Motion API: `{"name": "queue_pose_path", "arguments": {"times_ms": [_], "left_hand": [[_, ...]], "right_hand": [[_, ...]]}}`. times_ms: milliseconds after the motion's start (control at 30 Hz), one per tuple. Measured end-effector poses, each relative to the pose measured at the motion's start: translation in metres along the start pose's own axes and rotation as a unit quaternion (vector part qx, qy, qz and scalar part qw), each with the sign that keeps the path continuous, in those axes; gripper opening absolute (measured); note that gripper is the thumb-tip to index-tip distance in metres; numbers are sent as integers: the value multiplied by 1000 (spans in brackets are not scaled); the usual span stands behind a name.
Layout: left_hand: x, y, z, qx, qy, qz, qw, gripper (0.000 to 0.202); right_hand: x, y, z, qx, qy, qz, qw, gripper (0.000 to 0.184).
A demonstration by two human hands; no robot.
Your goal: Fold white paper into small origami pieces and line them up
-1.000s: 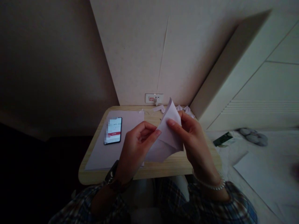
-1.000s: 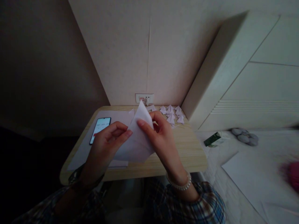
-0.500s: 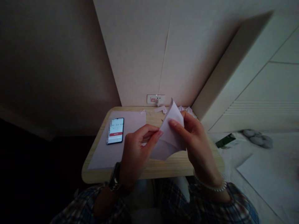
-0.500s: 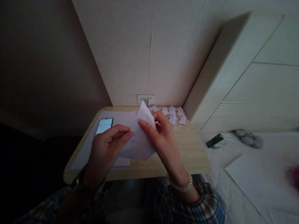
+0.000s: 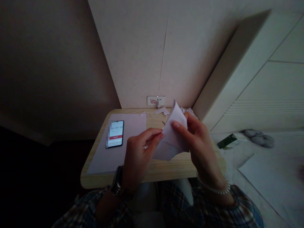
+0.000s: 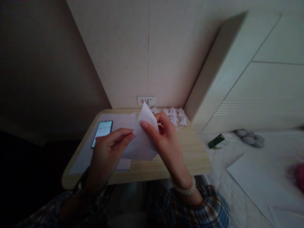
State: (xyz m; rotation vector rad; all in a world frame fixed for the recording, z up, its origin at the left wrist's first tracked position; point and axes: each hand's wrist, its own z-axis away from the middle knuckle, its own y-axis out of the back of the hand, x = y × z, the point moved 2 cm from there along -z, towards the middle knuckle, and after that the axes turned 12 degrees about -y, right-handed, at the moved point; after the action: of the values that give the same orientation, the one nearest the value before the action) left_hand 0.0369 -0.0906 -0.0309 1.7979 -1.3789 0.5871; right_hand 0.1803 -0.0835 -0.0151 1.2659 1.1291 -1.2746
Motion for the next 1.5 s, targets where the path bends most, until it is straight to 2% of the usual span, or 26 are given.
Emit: {"name": "queue_pose_path", "arguments": {"times_ms": [300,500,733,1000,1500], "left_hand": [[0,2,2,-2,9,-7,1000,10],[-2,0,3,-32,-11,-11,999,10],[-4,-2,3,-39,14,5,999,11],[-3,0,1,-37,12,-2,999,12],[-6,-1,5,-69,10,6,998,14]], "right_hand": [[2,0,-2,-18,4,-12,1000,20],[0,6,-2,-39,21,24,999,15],[3,10,-5,-48,23,5,999,13],[3,10,-6,-53,19,-1,998,10],[5,10,-4,-38,4,-6,999,12]]}}
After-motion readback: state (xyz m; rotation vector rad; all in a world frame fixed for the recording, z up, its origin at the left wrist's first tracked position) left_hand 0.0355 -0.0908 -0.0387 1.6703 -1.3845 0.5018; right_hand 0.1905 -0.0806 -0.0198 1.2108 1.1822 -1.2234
